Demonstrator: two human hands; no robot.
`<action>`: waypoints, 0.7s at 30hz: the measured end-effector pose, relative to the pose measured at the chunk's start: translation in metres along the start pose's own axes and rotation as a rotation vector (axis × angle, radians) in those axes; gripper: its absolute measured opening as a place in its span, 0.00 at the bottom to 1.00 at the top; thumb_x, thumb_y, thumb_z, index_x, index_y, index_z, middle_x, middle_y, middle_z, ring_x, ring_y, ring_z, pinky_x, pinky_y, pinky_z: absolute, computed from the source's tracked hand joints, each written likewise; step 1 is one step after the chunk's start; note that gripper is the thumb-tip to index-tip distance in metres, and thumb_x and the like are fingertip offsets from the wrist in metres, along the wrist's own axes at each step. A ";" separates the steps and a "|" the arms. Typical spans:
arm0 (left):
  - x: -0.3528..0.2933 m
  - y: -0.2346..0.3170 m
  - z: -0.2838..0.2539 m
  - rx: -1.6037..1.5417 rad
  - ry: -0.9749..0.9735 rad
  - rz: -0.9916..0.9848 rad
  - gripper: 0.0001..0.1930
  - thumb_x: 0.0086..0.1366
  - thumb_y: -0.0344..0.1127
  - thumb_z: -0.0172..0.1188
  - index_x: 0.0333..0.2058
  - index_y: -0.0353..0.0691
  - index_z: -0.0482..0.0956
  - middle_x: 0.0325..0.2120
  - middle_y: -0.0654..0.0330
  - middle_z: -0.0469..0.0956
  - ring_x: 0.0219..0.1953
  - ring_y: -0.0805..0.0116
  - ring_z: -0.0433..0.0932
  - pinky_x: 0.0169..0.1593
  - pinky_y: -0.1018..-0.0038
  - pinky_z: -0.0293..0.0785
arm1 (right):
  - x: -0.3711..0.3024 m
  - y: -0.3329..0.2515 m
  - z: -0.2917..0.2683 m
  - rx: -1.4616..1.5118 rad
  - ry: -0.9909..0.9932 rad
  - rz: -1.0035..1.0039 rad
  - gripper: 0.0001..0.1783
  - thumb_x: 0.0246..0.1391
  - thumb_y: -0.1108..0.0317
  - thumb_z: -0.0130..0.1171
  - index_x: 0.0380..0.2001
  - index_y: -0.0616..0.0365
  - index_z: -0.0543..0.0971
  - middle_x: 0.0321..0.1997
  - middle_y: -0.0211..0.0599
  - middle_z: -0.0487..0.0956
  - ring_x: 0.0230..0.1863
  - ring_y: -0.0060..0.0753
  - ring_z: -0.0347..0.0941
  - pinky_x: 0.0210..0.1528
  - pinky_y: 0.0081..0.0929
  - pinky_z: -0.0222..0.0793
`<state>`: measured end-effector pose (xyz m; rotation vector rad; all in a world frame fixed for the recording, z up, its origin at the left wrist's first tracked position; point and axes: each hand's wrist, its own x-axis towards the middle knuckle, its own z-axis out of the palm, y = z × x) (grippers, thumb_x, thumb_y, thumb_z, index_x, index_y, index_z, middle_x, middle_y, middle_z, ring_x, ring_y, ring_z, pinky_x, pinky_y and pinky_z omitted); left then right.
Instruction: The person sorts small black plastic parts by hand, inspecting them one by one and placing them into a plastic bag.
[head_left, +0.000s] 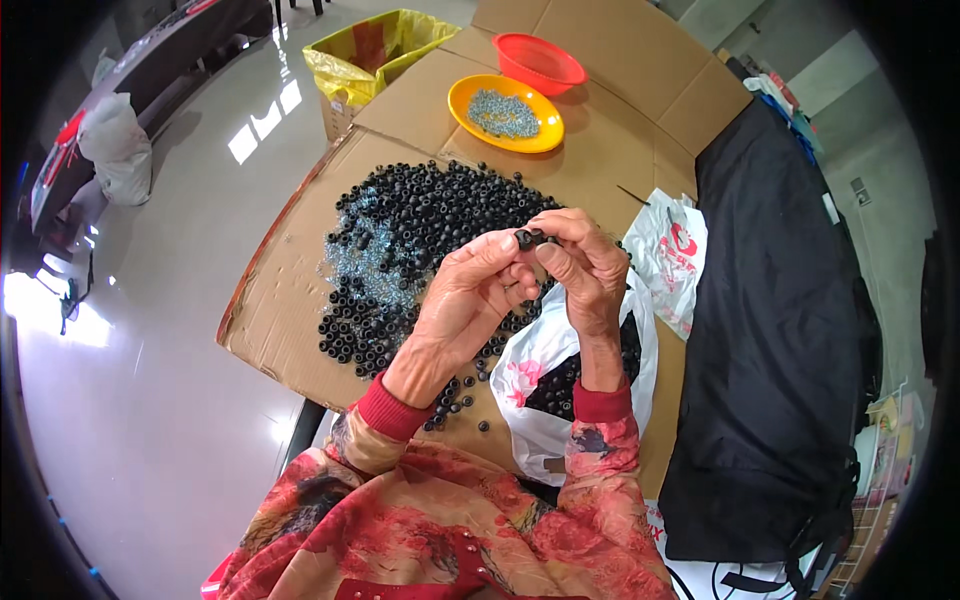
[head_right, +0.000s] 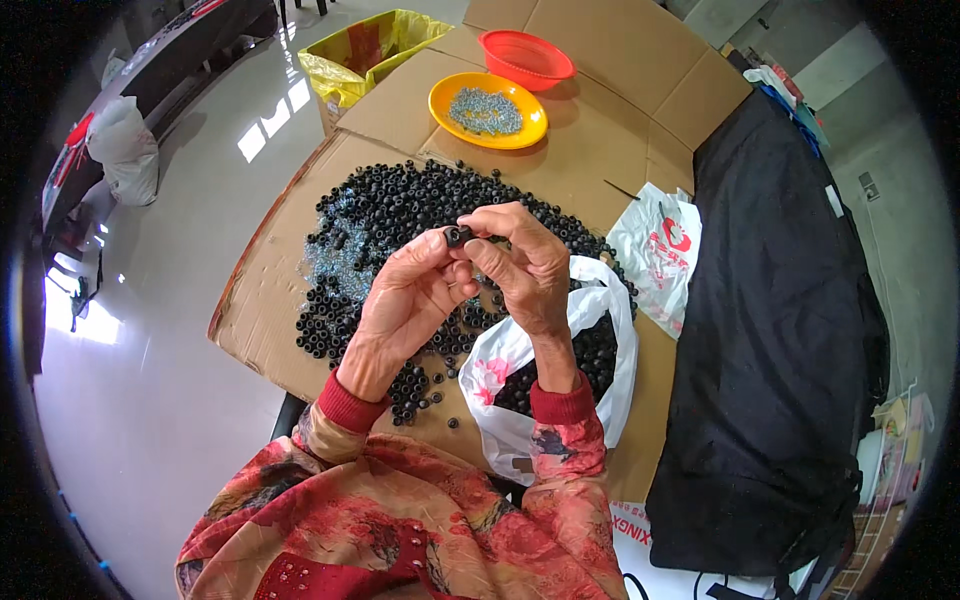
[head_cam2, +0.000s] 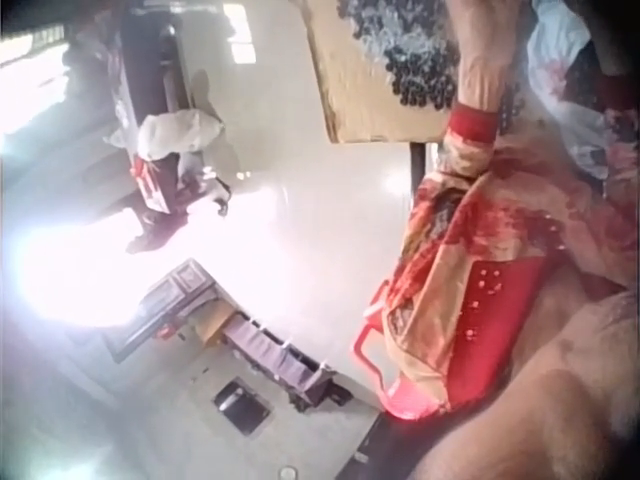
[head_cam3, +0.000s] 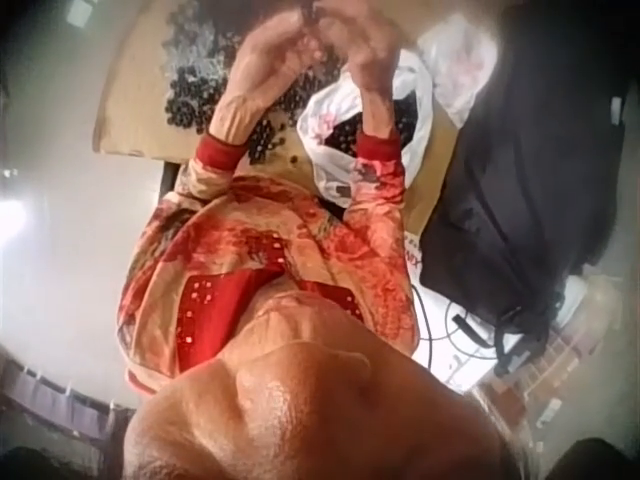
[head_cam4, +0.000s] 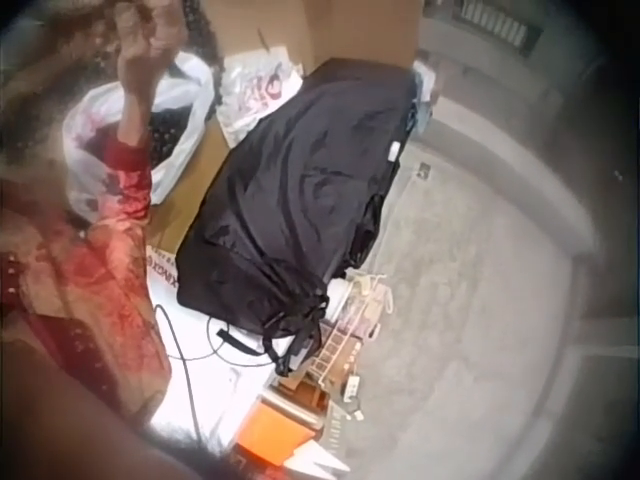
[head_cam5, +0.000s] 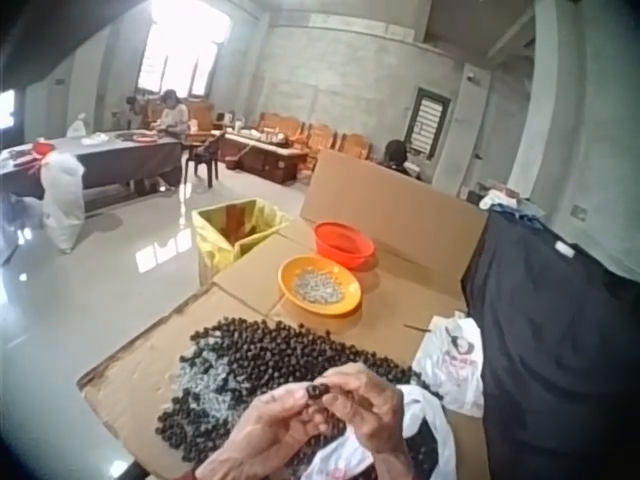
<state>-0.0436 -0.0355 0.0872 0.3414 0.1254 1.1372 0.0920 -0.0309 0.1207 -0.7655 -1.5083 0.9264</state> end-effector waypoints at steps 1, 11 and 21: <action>0.003 0.000 0.000 0.019 -0.001 0.008 0.08 0.62 0.33 0.53 0.35 0.34 0.73 0.25 0.62 0.74 0.27 0.73 0.74 0.34 0.76 0.74 | 0.002 0.001 -0.003 -0.064 -0.018 -0.043 0.09 0.46 0.75 0.58 0.34 0.64 0.76 0.37 0.39 0.75 0.40 0.28 0.70 0.45 0.22 0.65; 0.016 -0.017 0.004 0.107 0.028 0.050 0.09 0.61 0.32 0.53 0.38 0.33 0.74 0.27 0.60 0.75 0.27 0.75 0.74 0.34 0.77 0.73 | 0.003 0.014 -0.026 -0.092 -0.013 -0.102 0.06 0.49 0.75 0.55 0.32 0.63 0.78 0.36 0.38 0.75 0.38 0.28 0.70 0.42 0.22 0.65; 0.024 -0.025 -0.015 0.141 -0.007 0.049 0.09 0.63 0.33 0.51 0.38 0.33 0.72 0.30 0.60 0.75 0.29 0.73 0.75 0.36 0.75 0.74 | 0.004 0.016 -0.034 -0.318 -0.028 -0.139 0.07 0.48 0.73 0.57 0.32 0.62 0.77 0.33 0.37 0.76 0.38 0.30 0.72 0.40 0.23 0.66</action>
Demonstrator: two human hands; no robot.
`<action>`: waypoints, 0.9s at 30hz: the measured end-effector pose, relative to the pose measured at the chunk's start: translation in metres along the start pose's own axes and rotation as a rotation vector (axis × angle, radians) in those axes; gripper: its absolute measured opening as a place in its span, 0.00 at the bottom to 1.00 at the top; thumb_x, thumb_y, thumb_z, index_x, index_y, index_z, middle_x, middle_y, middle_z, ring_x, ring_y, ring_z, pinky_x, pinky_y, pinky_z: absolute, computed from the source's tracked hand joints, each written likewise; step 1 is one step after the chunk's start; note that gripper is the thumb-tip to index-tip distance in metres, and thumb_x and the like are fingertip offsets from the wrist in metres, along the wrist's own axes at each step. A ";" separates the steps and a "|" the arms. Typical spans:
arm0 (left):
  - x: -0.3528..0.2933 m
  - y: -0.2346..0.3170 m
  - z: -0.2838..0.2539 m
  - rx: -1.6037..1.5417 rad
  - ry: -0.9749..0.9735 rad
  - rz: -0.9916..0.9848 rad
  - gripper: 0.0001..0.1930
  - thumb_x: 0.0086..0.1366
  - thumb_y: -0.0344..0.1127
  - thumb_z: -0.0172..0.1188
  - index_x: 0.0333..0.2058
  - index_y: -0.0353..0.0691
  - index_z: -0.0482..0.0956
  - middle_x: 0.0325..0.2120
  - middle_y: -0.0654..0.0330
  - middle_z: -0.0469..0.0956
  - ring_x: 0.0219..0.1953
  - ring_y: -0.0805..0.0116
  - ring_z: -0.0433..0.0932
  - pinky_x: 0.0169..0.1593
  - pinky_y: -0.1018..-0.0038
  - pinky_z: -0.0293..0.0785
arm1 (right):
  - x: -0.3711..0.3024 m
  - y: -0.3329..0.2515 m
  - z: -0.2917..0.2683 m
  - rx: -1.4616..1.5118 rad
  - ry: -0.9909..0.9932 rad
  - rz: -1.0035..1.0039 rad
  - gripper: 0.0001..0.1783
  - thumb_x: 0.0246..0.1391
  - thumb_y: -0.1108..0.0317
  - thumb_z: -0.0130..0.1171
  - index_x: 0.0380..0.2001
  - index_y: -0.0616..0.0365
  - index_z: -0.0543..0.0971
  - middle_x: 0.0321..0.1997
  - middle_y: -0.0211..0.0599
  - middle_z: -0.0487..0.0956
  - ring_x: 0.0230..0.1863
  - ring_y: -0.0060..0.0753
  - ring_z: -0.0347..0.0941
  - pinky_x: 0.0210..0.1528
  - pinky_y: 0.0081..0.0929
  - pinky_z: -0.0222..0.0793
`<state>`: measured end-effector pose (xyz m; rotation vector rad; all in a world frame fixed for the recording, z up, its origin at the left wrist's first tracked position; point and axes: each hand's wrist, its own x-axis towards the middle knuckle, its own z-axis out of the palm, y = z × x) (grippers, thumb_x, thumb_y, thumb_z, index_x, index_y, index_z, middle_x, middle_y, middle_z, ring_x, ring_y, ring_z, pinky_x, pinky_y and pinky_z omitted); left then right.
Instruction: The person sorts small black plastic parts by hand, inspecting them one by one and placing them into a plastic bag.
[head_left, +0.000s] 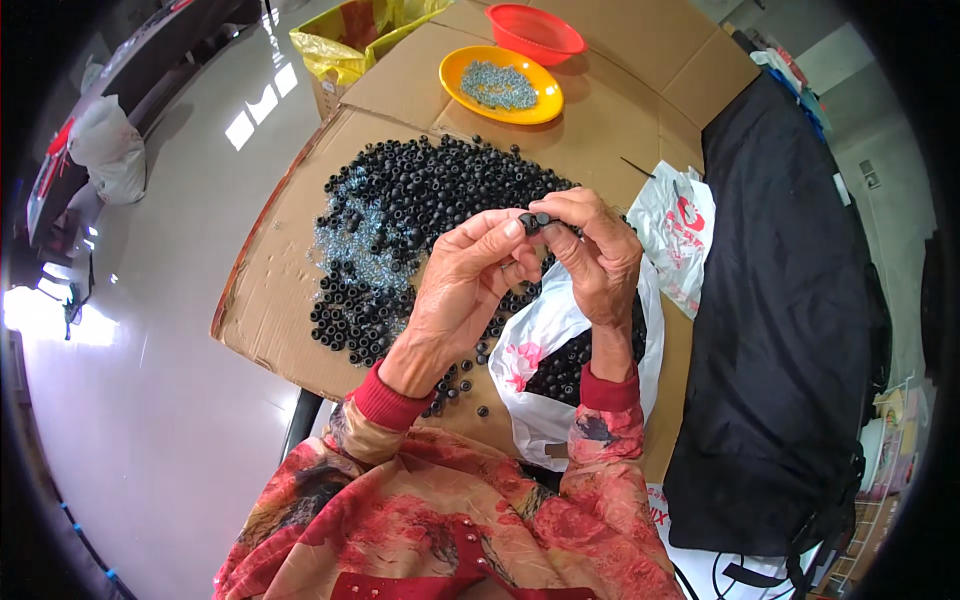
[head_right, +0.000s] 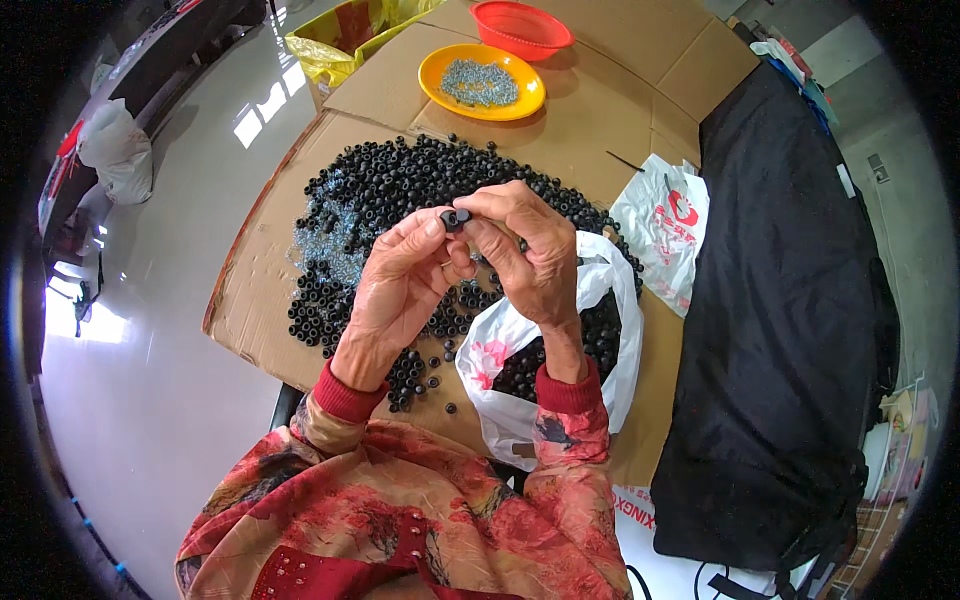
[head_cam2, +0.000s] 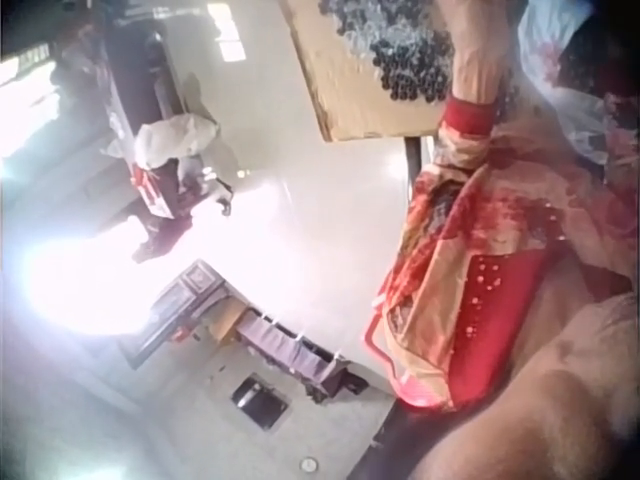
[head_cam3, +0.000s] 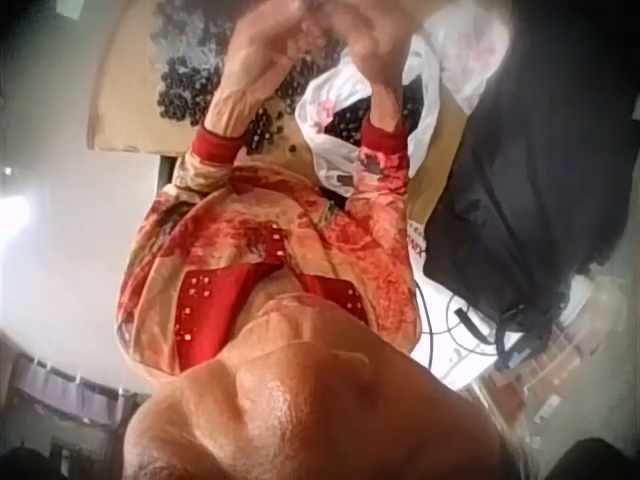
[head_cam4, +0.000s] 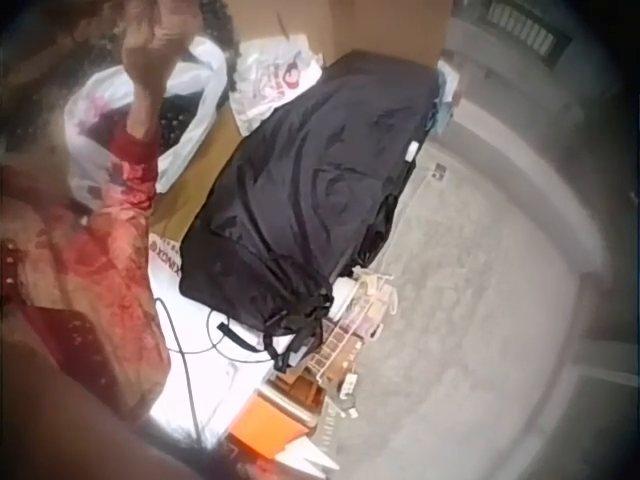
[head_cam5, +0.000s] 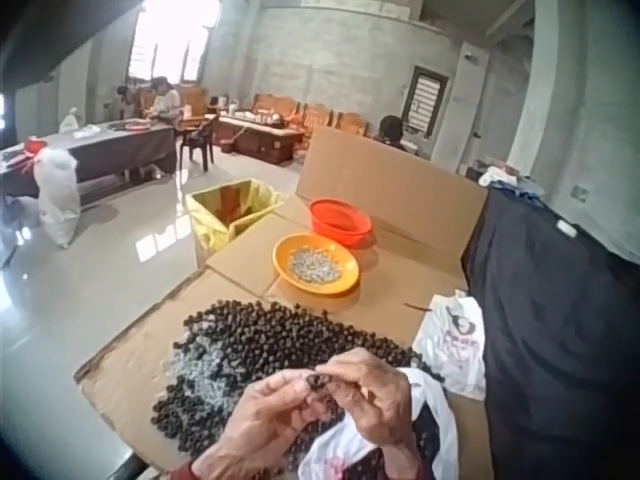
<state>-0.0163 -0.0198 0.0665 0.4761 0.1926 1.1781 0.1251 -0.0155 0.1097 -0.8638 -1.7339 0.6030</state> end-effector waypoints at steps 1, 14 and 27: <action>0.000 -0.002 -0.001 0.001 0.008 -0.001 0.09 0.63 0.33 0.51 0.38 0.34 0.72 0.30 0.60 0.75 0.29 0.73 0.75 0.36 0.75 0.74 | 0.000 -0.001 -0.002 -0.129 -0.021 -0.068 0.08 0.46 0.73 0.58 0.33 0.62 0.77 0.32 0.37 0.76 0.37 0.31 0.72 0.40 0.24 0.67; -0.003 -0.007 -0.006 -0.072 0.077 -0.058 0.09 0.61 0.33 0.53 0.36 0.33 0.73 0.24 0.61 0.74 0.26 0.73 0.74 0.34 0.77 0.73 | -0.009 0.015 0.007 0.025 0.014 0.016 0.09 0.47 0.70 0.58 0.31 0.64 0.79 0.34 0.40 0.77 0.40 0.31 0.70 0.44 0.25 0.65; -0.007 -0.009 -0.018 -0.102 0.047 -0.055 0.09 0.61 0.33 0.53 0.37 0.33 0.72 0.24 0.62 0.74 0.26 0.74 0.74 0.34 0.78 0.73 | -0.028 0.029 0.036 0.474 0.184 0.219 0.12 0.49 0.69 0.55 0.34 0.67 0.78 0.37 0.42 0.75 0.41 0.35 0.71 0.49 0.29 0.62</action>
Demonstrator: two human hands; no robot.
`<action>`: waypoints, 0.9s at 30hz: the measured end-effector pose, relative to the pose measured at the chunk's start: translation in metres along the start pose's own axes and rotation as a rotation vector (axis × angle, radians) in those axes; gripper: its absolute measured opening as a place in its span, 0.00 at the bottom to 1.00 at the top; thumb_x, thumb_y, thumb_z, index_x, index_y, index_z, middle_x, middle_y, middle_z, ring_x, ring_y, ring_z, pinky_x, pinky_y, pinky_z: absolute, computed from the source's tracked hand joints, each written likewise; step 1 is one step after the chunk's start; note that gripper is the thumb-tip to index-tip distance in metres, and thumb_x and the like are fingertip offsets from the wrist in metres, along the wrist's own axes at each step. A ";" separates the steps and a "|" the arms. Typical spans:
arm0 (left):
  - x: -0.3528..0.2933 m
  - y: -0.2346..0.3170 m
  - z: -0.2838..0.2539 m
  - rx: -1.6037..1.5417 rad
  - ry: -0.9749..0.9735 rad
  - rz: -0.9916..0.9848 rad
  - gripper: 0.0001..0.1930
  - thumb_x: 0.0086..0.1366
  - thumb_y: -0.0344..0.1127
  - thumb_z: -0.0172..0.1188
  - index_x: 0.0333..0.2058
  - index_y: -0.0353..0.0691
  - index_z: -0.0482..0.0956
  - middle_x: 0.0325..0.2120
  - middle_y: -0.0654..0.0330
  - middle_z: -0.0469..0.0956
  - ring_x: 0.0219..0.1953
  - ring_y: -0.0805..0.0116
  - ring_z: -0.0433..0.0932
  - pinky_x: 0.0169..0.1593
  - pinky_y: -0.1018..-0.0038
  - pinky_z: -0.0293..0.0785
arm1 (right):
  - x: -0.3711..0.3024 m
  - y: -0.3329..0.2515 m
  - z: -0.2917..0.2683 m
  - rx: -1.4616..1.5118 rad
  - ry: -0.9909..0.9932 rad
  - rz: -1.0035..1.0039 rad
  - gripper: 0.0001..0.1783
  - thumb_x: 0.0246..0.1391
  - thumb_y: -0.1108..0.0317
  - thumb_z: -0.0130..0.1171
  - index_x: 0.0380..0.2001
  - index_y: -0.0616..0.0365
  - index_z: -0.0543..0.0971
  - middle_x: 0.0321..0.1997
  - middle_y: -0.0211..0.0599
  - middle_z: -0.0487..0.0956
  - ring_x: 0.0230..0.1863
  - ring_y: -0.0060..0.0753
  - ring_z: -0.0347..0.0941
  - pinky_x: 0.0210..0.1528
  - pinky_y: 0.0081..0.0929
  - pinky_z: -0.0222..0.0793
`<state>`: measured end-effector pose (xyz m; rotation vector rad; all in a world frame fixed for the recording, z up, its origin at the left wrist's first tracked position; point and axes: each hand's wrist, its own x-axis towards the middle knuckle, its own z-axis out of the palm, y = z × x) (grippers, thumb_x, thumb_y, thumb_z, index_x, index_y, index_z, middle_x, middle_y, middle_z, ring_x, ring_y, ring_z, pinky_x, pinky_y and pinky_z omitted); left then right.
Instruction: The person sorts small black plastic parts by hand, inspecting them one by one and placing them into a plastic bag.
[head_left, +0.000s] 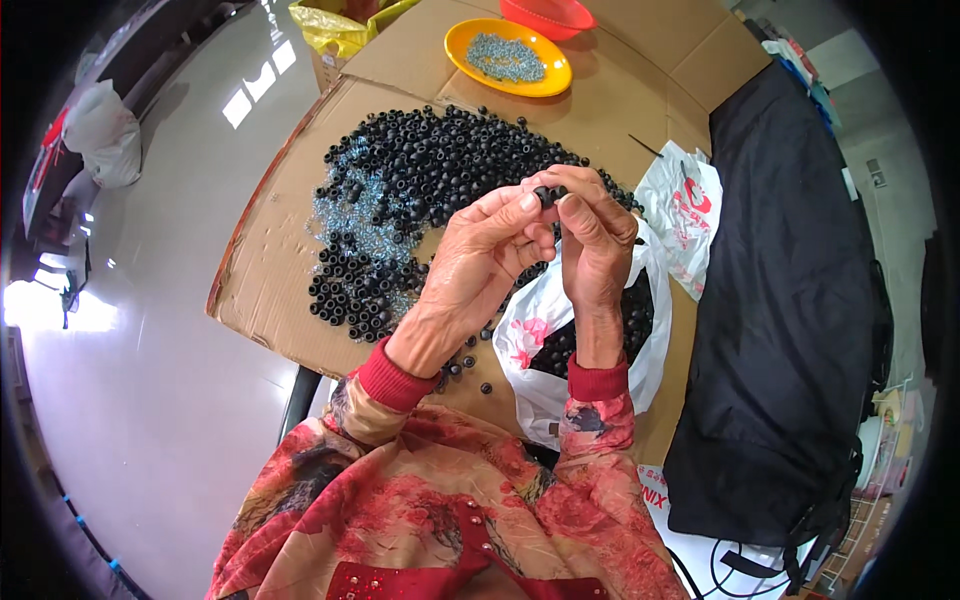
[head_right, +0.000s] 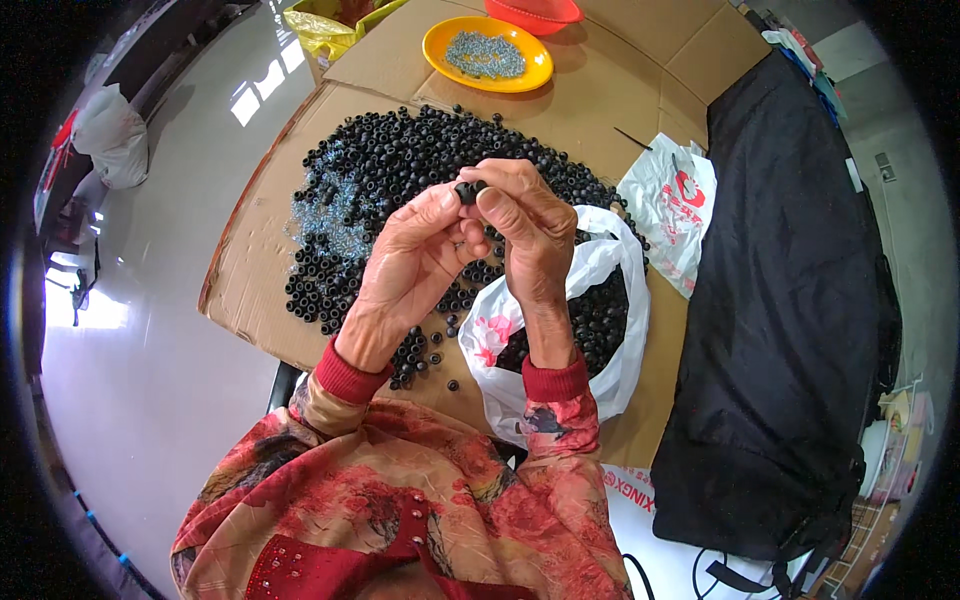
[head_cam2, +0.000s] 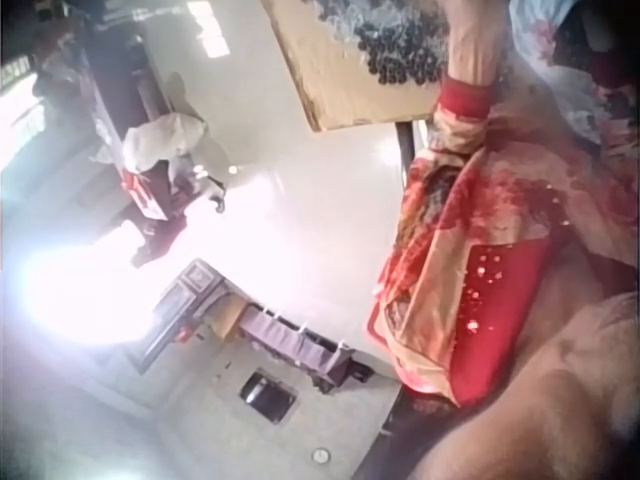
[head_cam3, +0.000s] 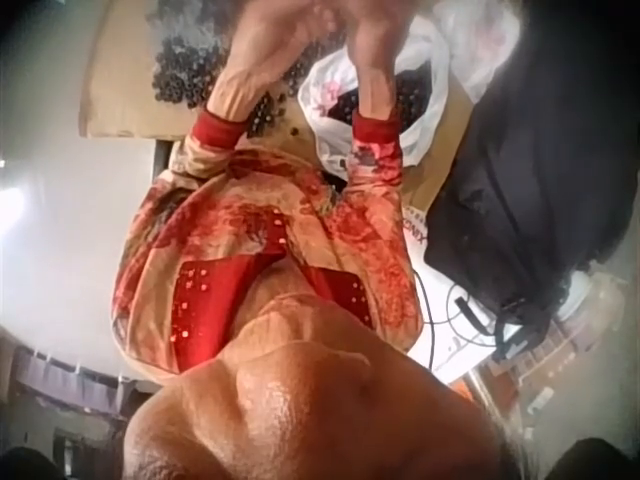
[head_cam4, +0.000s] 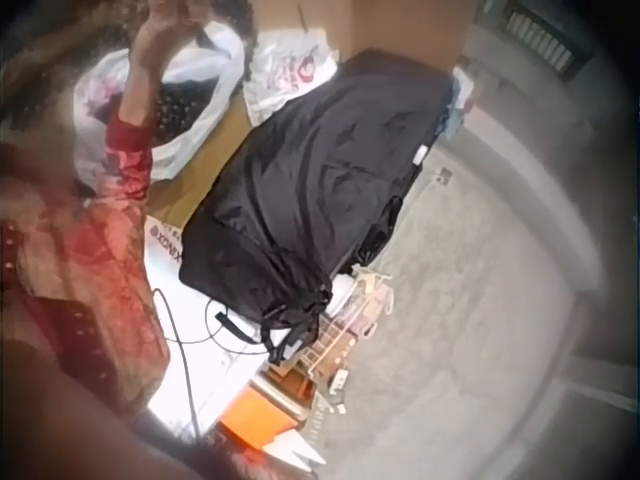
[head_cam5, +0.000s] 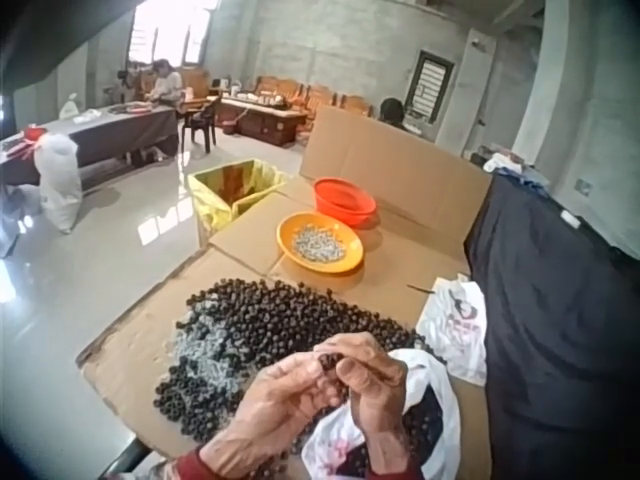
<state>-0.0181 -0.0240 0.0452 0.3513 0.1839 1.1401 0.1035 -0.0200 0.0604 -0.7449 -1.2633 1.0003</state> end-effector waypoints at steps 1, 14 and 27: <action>-0.001 0.000 0.001 0.018 0.012 -0.003 0.09 0.61 0.32 0.53 0.38 0.33 0.72 0.25 0.62 0.74 0.26 0.75 0.74 0.34 0.78 0.73 | -0.001 0.000 0.001 0.014 0.017 0.023 0.12 0.49 0.69 0.55 0.34 0.66 0.78 0.37 0.42 0.75 0.41 0.34 0.71 0.49 0.29 0.62; -0.003 -0.005 0.000 0.133 0.018 0.013 0.08 0.62 0.31 0.51 0.37 0.33 0.73 0.28 0.61 0.75 0.28 0.74 0.75 0.36 0.77 0.75 | -0.001 -0.014 -0.009 -0.208 -0.023 0.009 0.11 0.48 0.69 0.56 0.33 0.66 0.78 0.35 0.41 0.76 0.39 0.31 0.71 0.46 0.24 0.62; 0.003 -0.013 0.001 0.099 0.065 0.025 0.09 0.60 0.30 0.54 0.38 0.32 0.73 0.29 0.58 0.76 0.26 0.75 0.74 0.33 0.80 0.72 | 0.003 -0.013 -0.019 -0.205 -0.028 -0.028 0.07 0.48 0.72 0.57 0.30 0.64 0.78 0.33 0.39 0.76 0.37 0.28 0.71 0.43 0.23 0.66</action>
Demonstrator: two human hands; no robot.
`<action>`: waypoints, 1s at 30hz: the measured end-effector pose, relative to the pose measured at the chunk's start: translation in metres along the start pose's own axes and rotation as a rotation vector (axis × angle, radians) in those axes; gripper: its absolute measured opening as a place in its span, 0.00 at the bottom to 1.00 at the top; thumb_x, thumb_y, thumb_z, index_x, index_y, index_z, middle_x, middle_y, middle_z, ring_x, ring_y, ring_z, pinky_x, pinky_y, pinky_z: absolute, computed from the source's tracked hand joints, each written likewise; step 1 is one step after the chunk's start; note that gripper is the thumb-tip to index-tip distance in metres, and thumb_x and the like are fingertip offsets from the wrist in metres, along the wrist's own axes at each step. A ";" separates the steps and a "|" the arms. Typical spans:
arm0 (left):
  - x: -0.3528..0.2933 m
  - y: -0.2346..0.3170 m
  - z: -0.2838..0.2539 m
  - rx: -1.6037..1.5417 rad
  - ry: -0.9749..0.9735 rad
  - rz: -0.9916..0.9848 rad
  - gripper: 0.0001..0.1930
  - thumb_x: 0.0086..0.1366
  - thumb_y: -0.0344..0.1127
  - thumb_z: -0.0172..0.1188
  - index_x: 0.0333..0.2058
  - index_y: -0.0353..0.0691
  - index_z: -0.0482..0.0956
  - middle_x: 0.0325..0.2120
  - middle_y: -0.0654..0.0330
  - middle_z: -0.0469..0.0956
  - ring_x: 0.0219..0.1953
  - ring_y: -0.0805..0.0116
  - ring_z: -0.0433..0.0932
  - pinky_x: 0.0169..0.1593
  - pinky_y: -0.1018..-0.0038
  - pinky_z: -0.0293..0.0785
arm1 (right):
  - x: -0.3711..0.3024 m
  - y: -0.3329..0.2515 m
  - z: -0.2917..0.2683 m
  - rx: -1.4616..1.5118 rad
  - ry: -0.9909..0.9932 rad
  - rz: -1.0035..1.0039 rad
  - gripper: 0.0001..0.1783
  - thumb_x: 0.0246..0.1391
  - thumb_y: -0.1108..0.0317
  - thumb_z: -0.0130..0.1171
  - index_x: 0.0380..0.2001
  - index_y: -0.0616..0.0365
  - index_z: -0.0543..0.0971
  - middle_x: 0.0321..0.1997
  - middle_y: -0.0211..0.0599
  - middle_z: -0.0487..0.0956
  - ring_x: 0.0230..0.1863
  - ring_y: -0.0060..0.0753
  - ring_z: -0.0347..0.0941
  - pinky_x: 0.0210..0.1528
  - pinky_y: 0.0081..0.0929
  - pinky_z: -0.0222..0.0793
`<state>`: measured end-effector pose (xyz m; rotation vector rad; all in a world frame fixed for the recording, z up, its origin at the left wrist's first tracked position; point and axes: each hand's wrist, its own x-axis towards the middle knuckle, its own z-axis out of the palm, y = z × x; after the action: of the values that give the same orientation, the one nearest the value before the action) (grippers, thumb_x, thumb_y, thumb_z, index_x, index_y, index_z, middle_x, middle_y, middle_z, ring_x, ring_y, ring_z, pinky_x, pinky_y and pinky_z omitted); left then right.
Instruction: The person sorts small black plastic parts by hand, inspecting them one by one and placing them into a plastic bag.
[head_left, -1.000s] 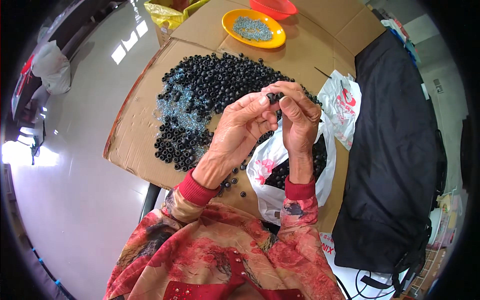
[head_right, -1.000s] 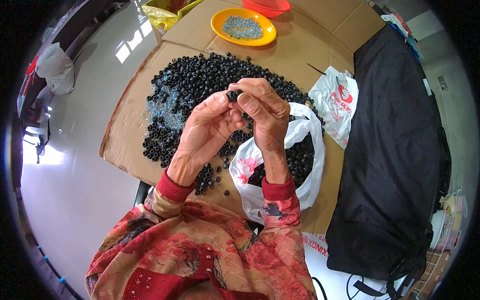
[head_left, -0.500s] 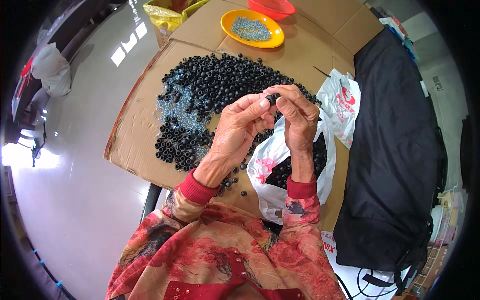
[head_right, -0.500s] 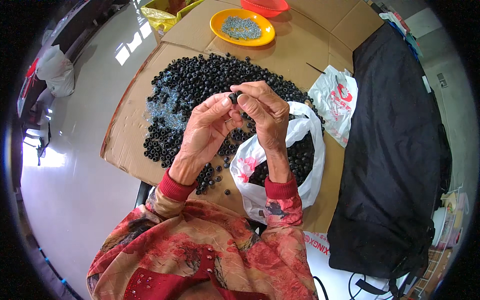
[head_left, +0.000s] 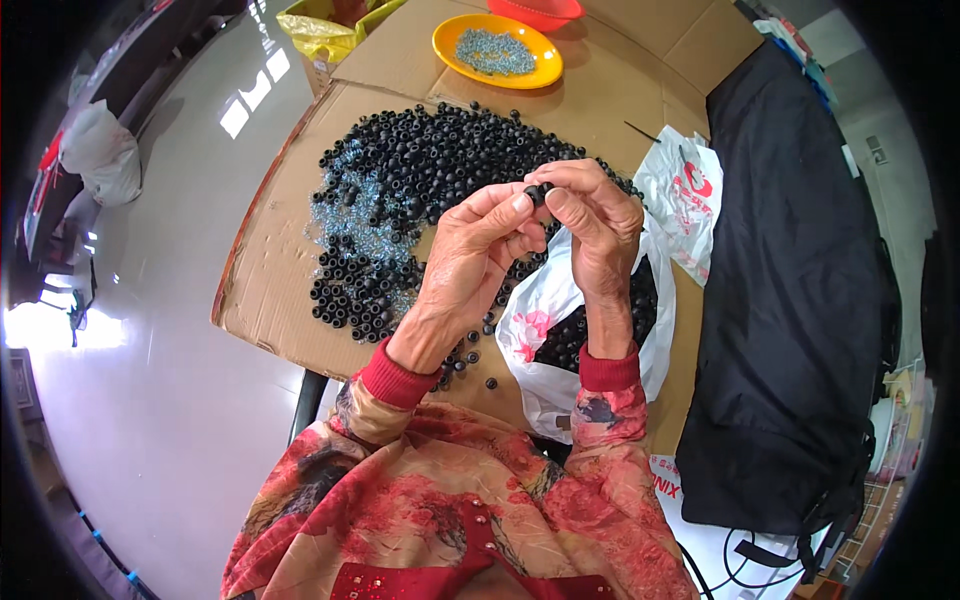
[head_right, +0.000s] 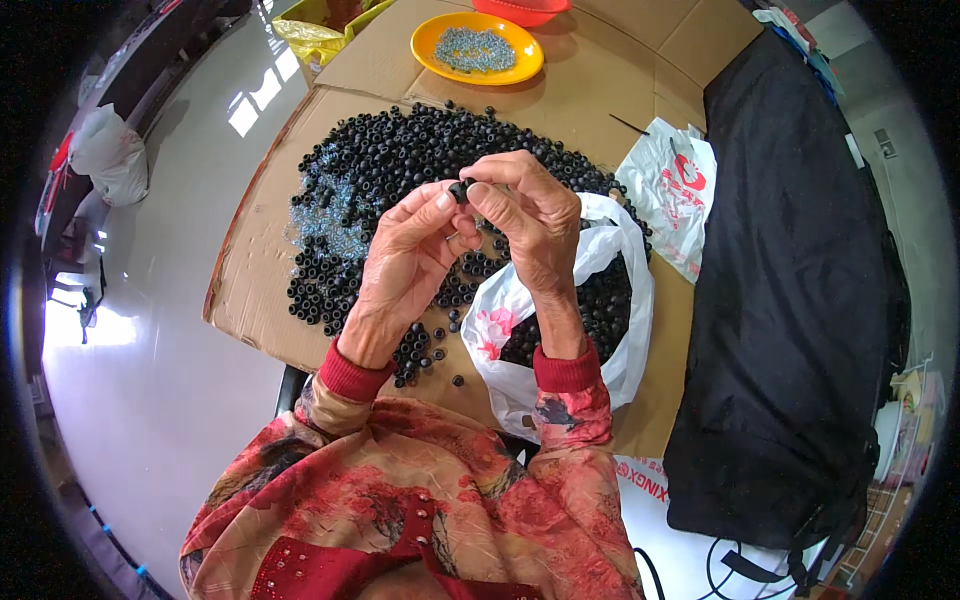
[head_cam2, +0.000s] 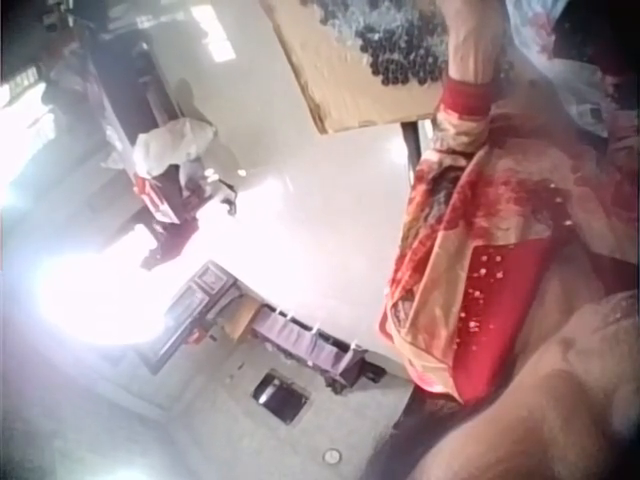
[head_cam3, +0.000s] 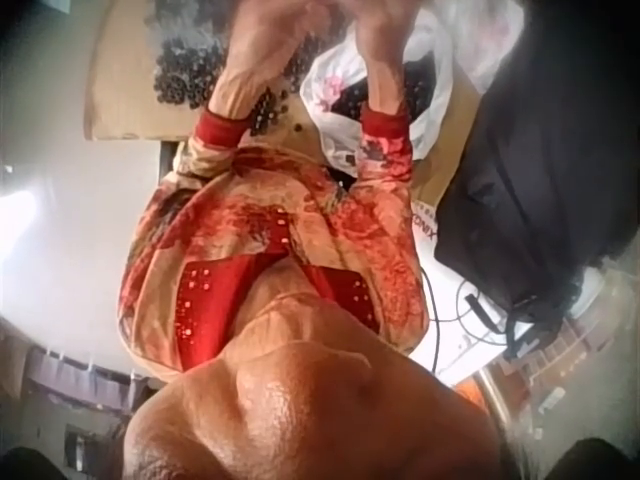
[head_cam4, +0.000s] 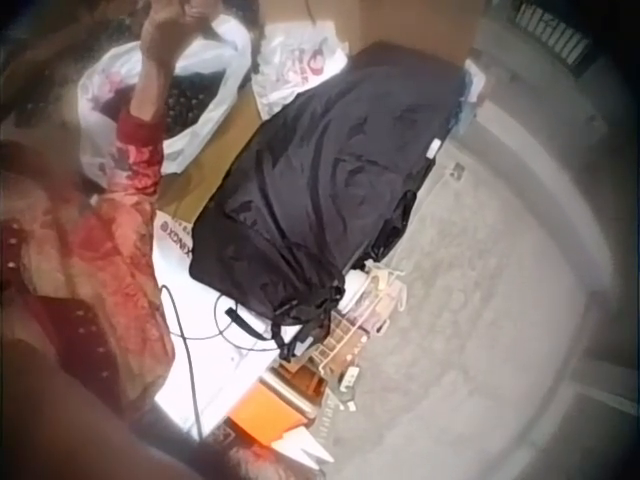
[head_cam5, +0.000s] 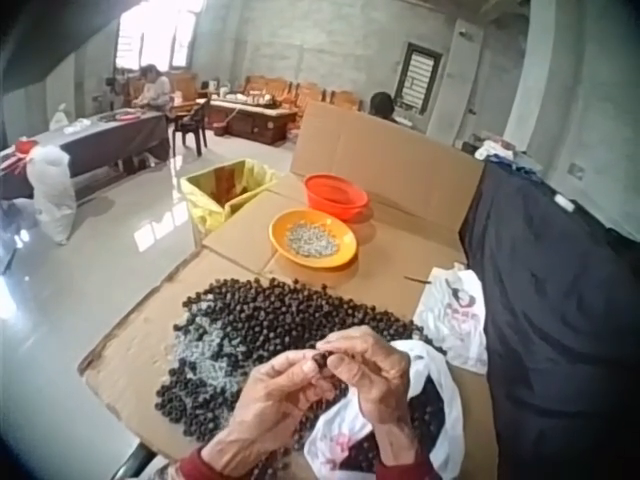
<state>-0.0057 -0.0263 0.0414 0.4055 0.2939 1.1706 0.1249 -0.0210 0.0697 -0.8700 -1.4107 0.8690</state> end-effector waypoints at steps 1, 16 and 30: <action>0.000 -0.001 0.000 0.004 -0.007 0.010 0.09 0.60 0.30 0.54 0.38 0.32 0.73 0.29 0.58 0.76 0.27 0.75 0.74 0.33 0.80 0.72 | -0.001 0.000 0.000 -0.034 0.004 -0.031 0.07 0.48 0.72 0.56 0.30 0.64 0.78 0.33 0.39 0.76 0.37 0.29 0.71 0.43 0.23 0.67; 0.001 -0.015 0.000 -0.058 -0.031 -0.037 0.08 0.61 0.29 0.53 0.36 0.32 0.73 0.29 0.57 0.76 0.28 0.71 0.75 0.36 0.77 0.74 | -0.013 0.015 -0.004 0.414 0.049 0.100 0.06 0.48 0.74 0.56 0.31 0.63 0.78 0.34 0.38 0.74 0.37 0.34 0.73 0.41 0.26 0.70; 0.004 -0.036 0.013 -0.006 -0.034 -0.082 0.08 0.62 0.31 0.52 0.36 0.31 0.74 0.30 0.55 0.77 0.27 0.71 0.75 0.36 0.76 0.74 | -0.017 0.005 -0.043 0.293 0.022 0.160 0.07 0.47 0.75 0.55 0.31 0.63 0.78 0.33 0.39 0.76 0.37 0.29 0.72 0.41 0.24 0.67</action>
<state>0.0314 -0.0369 0.0367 0.4039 0.2751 1.0829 0.1680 -0.0337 0.0582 -0.7712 -1.1693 1.1516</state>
